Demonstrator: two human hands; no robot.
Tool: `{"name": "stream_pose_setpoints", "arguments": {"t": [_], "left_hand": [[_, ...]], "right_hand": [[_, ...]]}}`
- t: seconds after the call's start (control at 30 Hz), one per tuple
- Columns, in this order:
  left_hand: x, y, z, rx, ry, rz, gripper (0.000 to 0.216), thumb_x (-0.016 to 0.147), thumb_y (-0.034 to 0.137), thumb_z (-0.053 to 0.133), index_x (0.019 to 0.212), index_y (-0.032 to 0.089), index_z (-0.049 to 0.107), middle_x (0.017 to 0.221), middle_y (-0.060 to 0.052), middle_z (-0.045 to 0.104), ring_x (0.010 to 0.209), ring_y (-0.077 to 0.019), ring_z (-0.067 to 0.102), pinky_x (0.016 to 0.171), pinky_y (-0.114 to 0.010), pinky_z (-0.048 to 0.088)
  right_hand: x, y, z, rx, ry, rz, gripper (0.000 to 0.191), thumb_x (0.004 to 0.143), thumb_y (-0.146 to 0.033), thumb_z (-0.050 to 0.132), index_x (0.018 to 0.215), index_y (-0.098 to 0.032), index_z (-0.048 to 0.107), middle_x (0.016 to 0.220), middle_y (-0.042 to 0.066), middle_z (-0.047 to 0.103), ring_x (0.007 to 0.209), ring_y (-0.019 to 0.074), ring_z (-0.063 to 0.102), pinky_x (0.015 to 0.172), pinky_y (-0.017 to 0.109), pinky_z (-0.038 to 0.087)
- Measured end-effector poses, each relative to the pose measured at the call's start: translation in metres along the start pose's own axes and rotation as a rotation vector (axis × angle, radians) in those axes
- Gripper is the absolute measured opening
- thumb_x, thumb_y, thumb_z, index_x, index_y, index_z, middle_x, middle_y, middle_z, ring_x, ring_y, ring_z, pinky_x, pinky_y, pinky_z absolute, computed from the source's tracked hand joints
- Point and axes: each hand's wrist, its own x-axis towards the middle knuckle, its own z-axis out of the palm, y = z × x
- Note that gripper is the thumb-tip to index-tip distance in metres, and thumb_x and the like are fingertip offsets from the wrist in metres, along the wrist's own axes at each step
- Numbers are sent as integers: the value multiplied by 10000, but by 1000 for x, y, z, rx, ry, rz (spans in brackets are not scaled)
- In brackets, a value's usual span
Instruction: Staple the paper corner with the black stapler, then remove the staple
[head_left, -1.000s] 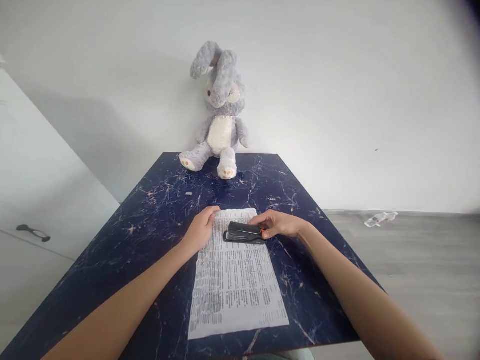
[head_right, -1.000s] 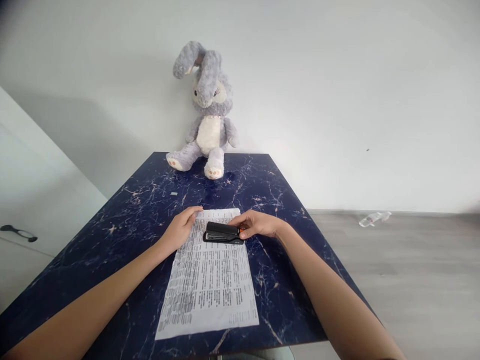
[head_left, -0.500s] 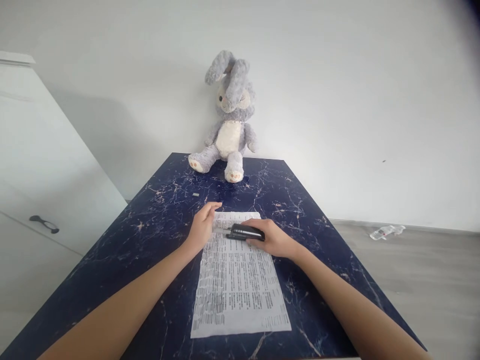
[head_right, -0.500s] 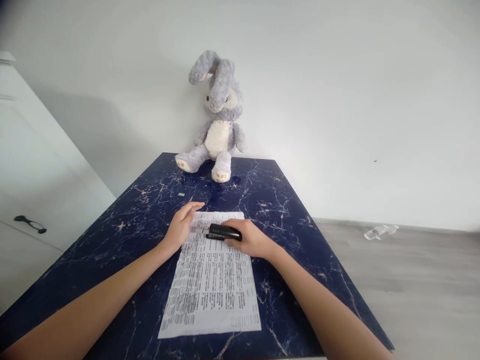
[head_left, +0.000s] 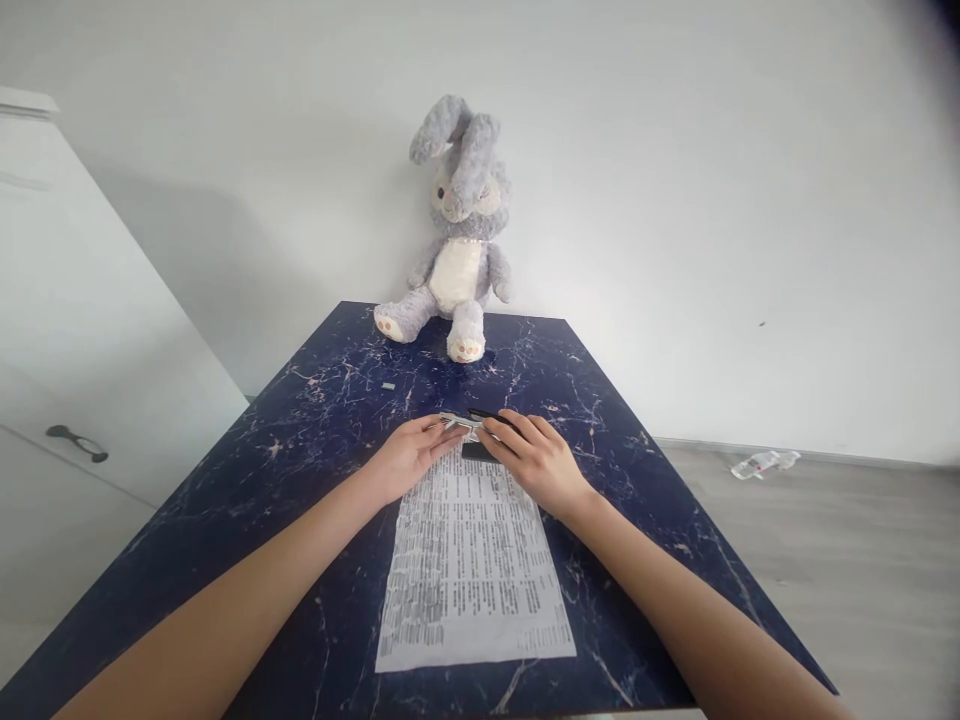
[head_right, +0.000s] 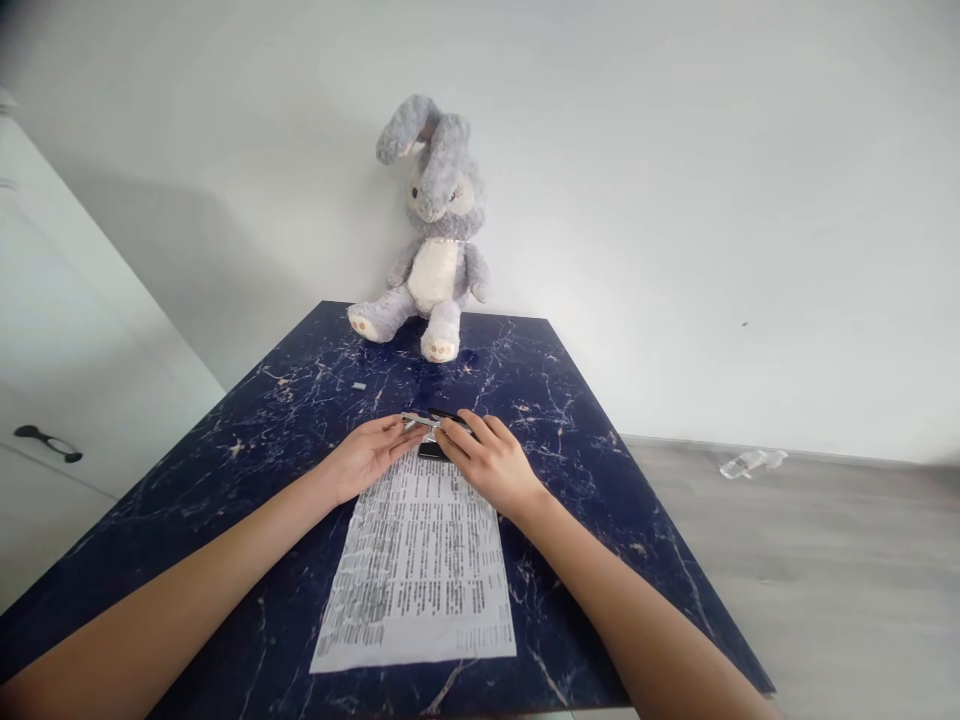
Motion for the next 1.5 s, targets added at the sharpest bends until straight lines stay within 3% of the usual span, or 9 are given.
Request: {"name": "stream_pose_setpoints", "arguments": {"t": [0.4, 0.53, 0.63, 0.73, 0.97, 1.2, 1.33, 1.4, 1.5], "left_hand": [[2, -6, -4, 107, 55, 3, 215, 942, 258, 684, 1098, 112, 704, 1186, -168, 742, 1167, -272, 707, 1139, -458, 507], [-3, -4, -1, 386, 316, 292, 323, 1018, 411, 568, 1192, 144, 621, 1128, -147, 743, 860, -223, 767, 846, -430, 642], [-13, 5, 7, 603, 399, 504, 365, 1073, 447, 423, 1283, 185, 566, 1110, -114, 747, 756, -168, 742, 692, -326, 622], [-21, 11, 13, 787, 440, 638, 315, 1081, 410, 412, 1285, 206, 539, 996, -61, 762, 649, -127, 698, 639, -271, 567], [-31, 0, 20, 863, -15, 575, 170, 1040, 304, 524, 1169, 241, 434, 788, 21, 724, 537, -106, 621, 537, -217, 463], [-35, -6, 22, 901, -211, 585, 118, 1023, 313, 541, 1005, 235, 455, 730, 21, 662, 585, -137, 645, 563, -246, 466], [-19, 15, -5, 1139, 145, 752, 131, 1028, 342, 501, 998, 221, 539, 656, 31, 611, 496, -125, 549, 516, -240, 412], [-6, 28, -34, 1314, 378, 708, 167, 1026, 337, 482, 1011, 218, 598, 809, -31, 679, 707, -183, 663, 676, -286, 510], [13, 37, -82, 1483, 492, 600, 289, 1017, 292, 407, 1125, 192, 656, 1180, -136, 694, 1138, -287, 654, 1033, -431, 495]], "right_hand": [[2, -2, -3, 120, 17, 70, 453, 1008, -46, 478, 1372, -277, 615, 1445, 75, 619, 1339, 337, 555, 1022, 525, 501], [4, -1, 1, 369, 122, 382, 306, 943, -115, 571, 1215, -220, 664, 1266, 113, 693, 1117, 312, 665, 873, 453, 555], [5, -4, 6, 599, -27, 605, 108, 884, -276, 693, 949, -194, 668, 850, 59, 699, 699, 228, 645, 596, 351, 499], [6, -9, 11, 672, -159, 586, 139, 858, -299, 730, 835, -189, 648, 737, 27, 653, 638, 201, 592, 589, 334, 461], [6, -9, -1, 749, 253, 325, 369, 960, -353, 699, 1309, -247, 642, 1190, 102, 688, 1087, 261, 642, 923, 439, 555], [7, -19, 0, 824, 334, 67, 191, 999, -224, 624, 1127, -272, 756, 1013, 56, 760, 905, 218, 698, 805, 398, 607], [-1, 21, 8, 722, 333, 403, 119, 934, -320, 713, 1005, -255, 783, 967, 67, 762, 905, 247, 696, 829, 425, 586], [-16, 58, 18, 611, 308, 649, 174, 888, -387, 735, 951, -237, 798, 922, 76, 750, 807, 242, 683, 763, 411, 574], [-44, 108, 38, 490, 178, 860, 243, 828, -436, 741, 909, -220, 818, 923, 82, 738, 782, 236, 665, 770, 397, 549]]}}
